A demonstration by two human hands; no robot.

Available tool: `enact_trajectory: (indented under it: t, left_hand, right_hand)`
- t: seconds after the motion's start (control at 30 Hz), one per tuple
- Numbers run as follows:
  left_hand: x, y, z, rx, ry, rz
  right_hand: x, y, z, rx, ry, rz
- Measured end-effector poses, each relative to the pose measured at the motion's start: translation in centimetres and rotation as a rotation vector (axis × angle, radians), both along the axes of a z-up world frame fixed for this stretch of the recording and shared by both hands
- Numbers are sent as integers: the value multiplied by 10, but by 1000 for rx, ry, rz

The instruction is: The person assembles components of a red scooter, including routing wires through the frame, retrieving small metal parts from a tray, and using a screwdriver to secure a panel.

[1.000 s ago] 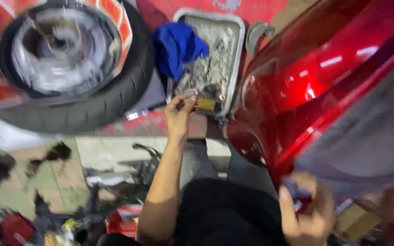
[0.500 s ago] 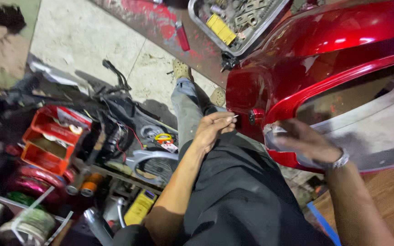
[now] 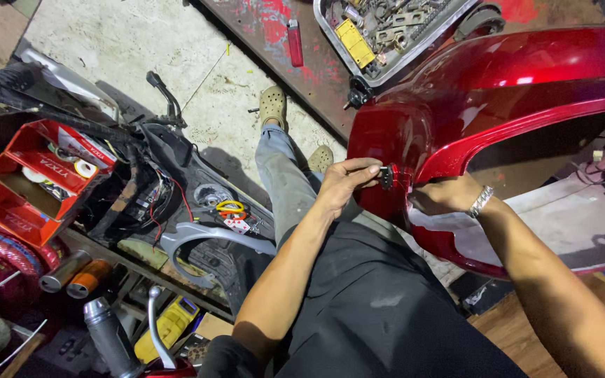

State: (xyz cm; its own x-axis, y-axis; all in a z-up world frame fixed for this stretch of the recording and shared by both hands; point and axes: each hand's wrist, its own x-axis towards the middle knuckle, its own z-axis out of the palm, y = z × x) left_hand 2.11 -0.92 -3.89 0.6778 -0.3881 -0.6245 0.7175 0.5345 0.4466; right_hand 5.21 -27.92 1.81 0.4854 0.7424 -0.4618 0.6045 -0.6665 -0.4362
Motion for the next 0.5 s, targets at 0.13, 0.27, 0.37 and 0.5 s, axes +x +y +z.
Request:
enact_trajectory:
  t: [0.13, 0.27, 0.37, 0.5]
  left_hand:
    - [6, -3, 0, 0, -26, -21]
    - [9, -1, 4, 14, -16, -63]
    - [8, 0, 3, 35, -8, -100]
    - [5, -2, -5, 23, -63, -83]
  right_hand:
    - [2, 2, -8, 186, 66, -468]
    - [2, 11, 1, -96, -35, -75]
    - [6, 16, 6, 21, 155, -335]
    - [4, 14, -9, -46, -56, -34]
